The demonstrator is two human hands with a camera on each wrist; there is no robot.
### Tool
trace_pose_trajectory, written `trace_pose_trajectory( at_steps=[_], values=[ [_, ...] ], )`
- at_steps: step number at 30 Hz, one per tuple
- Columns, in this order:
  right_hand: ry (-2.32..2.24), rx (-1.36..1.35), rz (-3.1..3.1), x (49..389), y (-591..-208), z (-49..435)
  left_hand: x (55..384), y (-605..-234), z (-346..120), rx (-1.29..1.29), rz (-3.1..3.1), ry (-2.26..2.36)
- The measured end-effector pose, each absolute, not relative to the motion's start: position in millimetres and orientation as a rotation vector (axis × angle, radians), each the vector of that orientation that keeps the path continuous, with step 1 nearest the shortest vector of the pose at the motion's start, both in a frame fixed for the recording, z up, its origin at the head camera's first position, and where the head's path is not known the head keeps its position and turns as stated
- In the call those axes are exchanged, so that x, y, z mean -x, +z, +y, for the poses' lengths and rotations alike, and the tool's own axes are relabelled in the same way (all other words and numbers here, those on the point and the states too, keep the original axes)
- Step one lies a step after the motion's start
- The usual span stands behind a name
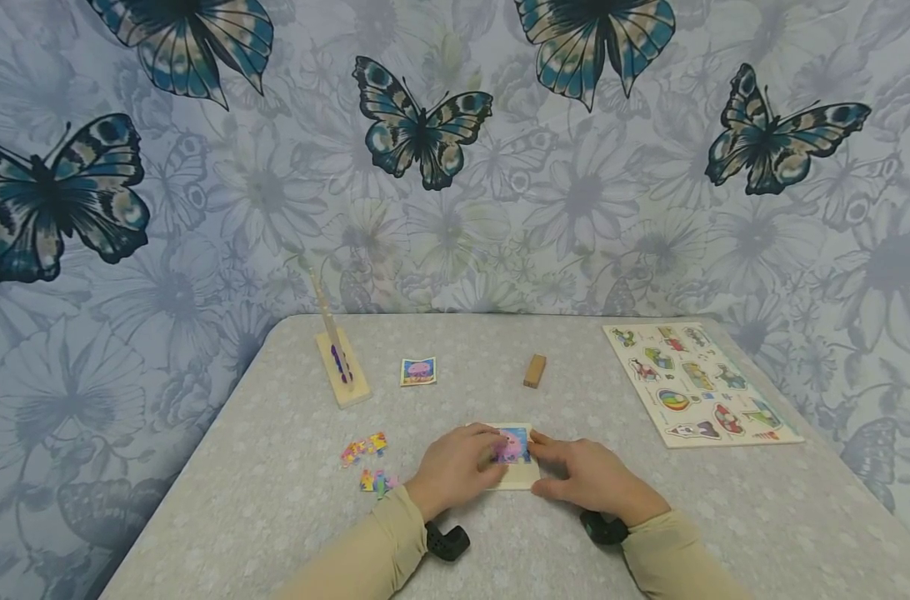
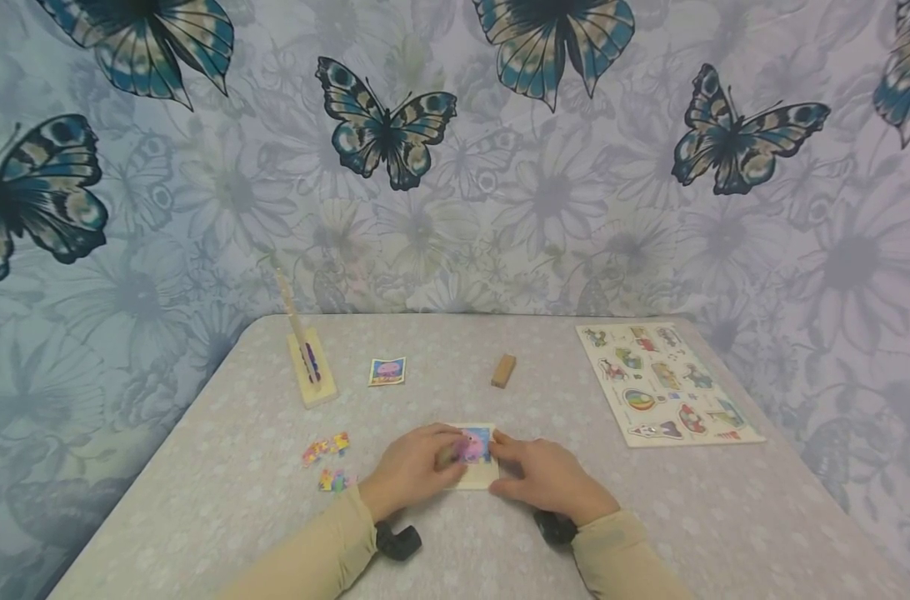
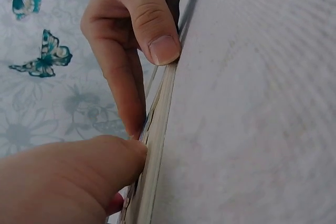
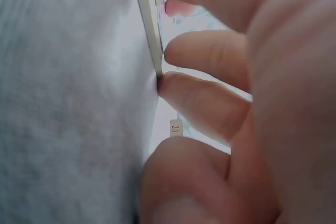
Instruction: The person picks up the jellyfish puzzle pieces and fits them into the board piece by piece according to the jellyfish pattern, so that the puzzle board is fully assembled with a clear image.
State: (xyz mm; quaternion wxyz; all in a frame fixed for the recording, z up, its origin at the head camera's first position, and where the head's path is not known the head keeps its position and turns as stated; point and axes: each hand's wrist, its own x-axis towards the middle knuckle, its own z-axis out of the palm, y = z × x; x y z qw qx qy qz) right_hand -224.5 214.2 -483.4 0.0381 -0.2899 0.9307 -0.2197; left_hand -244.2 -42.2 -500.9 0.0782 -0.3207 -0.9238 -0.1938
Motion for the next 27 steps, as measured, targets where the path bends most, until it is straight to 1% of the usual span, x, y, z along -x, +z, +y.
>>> trace_pose_trajectory(
  at_steps=[5, 15, 17, 20, 23, 27],
  values=[
    [-0.674, 0.882, 2.832, 224, -481, 213, 242, -496, -42, 0.944, -2.786, -0.603],
    [-0.670, 0.833, 2.847, 224, -480, 214, 237, -497, -43, 0.875, -2.691, -0.626],
    [-0.661, 0.826, 2.853, 225, -480, 216, 235, -495, -42, 0.865, -2.679, -0.587],
    [-0.666, 0.812, 2.851, 224, -481, 218, 233, -485, -46, 0.841, -2.691, -0.647],
    [-0.683, 0.810, 2.840, 223, -482, 217, 230, -463, -63, 0.722, -2.720, -0.905],
    [-0.699, 0.820, 2.823, 224, -482, 215, 234, -435, -113, 0.464, -2.660, -1.176]
  ],
)
